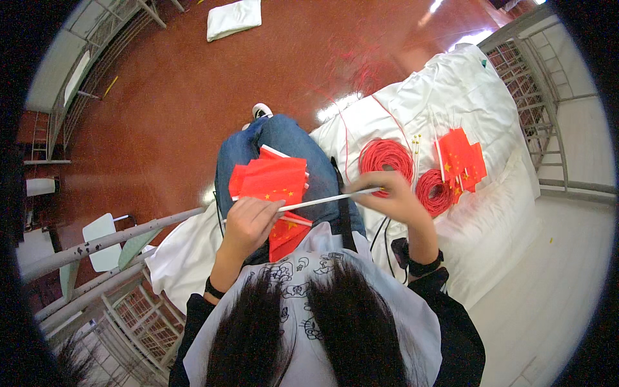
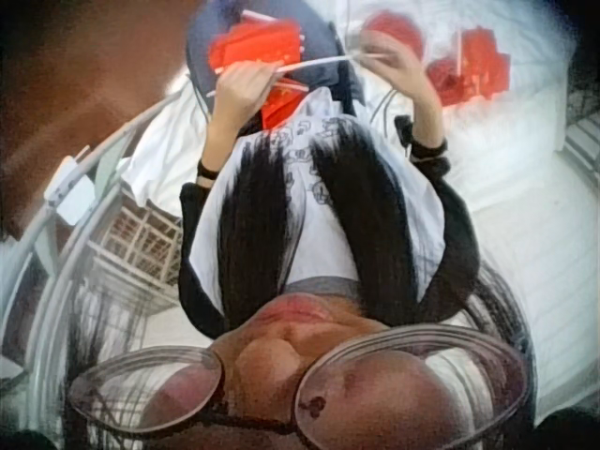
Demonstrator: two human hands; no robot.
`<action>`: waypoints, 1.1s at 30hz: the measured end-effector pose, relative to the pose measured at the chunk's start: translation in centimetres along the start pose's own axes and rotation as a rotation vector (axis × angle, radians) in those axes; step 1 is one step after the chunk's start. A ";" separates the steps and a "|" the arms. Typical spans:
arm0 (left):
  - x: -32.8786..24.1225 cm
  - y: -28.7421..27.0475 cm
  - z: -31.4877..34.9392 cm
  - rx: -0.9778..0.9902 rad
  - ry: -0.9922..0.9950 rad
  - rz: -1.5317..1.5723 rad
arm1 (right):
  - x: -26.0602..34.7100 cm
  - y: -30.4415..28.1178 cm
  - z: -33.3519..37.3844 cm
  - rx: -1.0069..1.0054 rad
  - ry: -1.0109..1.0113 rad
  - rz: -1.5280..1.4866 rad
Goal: The person assembles small Chinese flags by inserting white sticks into the fabric sleeves and securing them with red string. They handle multiple flags one at a time, wrapping the string around the base of each flag and placing the finished items on a white sheet.
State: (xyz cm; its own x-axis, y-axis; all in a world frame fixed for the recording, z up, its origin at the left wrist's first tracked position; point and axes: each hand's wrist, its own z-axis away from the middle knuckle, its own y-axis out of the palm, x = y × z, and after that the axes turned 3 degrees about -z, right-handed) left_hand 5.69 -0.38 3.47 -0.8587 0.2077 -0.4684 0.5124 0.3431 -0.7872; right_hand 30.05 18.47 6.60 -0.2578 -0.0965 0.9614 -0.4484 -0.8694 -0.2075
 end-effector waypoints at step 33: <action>-2.0 2.8 -2.6 0.014 0.002 0.208 | -4.2 5.2 -0.5 -0.144 -0.116 0.178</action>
State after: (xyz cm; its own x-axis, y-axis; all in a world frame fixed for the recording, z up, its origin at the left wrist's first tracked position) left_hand 8.89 2.54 3.22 -0.7347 0.2745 -0.6204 0.6782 0.2796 -0.6796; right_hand 28.38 14.60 1.36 -0.2476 -0.3039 0.9200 -0.5242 -0.7565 -0.3910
